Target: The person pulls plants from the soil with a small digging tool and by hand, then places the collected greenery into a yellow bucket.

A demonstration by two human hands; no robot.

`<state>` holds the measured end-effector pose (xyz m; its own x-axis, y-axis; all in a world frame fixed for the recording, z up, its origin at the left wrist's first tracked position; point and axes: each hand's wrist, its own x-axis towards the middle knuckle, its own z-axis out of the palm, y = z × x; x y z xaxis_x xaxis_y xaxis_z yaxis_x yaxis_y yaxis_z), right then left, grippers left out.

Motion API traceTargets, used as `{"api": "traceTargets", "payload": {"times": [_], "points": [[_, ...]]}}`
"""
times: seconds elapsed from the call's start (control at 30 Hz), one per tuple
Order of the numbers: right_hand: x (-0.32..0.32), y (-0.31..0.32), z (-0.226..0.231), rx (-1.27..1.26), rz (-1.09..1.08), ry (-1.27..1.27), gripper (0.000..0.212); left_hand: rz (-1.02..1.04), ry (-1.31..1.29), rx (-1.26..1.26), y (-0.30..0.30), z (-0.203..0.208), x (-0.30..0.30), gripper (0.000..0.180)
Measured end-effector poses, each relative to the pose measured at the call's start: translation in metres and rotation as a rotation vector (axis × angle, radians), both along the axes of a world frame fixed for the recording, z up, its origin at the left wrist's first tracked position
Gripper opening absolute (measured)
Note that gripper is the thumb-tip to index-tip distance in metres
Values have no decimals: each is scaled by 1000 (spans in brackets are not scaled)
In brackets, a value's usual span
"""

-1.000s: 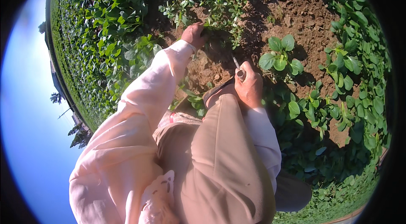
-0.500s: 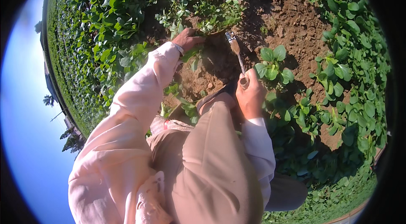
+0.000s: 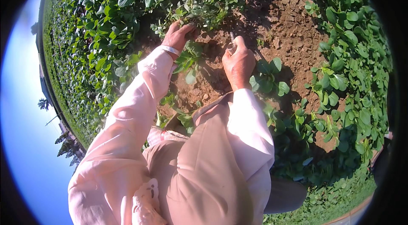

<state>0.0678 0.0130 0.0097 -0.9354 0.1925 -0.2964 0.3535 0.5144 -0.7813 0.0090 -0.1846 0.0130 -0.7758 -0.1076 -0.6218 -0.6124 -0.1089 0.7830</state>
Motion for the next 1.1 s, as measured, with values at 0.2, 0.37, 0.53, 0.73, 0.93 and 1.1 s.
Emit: {"api": "traceTargets", "payload": {"times": [0.2, 0.37, 0.53, 0.73, 0.93, 1.1], "points": [[-1, 16, 15, -41, 31, -48, 13, -322, 216, -413, 26, -30, -42, 25], [44, 26, 14, -23, 142, -72, 21, -130, 197, -404, 12, -43, -35, 20], [-17, -3, 2, -156, -90, -31, 20, -348, 391, -627, 18, -64, -42, 29], [33, 13, 19, -146, -38, -31, 17, -725, 235, -1142, 82, -54, -70, 62], [94, 47, 44, -121, -414, 81, 25, -470, 438, -1017, 81, -90, -73, 43], [94, 68, 30, -8, -457, 12, 23, -248, 383, -488, 79, -73, -53, 35]]}}
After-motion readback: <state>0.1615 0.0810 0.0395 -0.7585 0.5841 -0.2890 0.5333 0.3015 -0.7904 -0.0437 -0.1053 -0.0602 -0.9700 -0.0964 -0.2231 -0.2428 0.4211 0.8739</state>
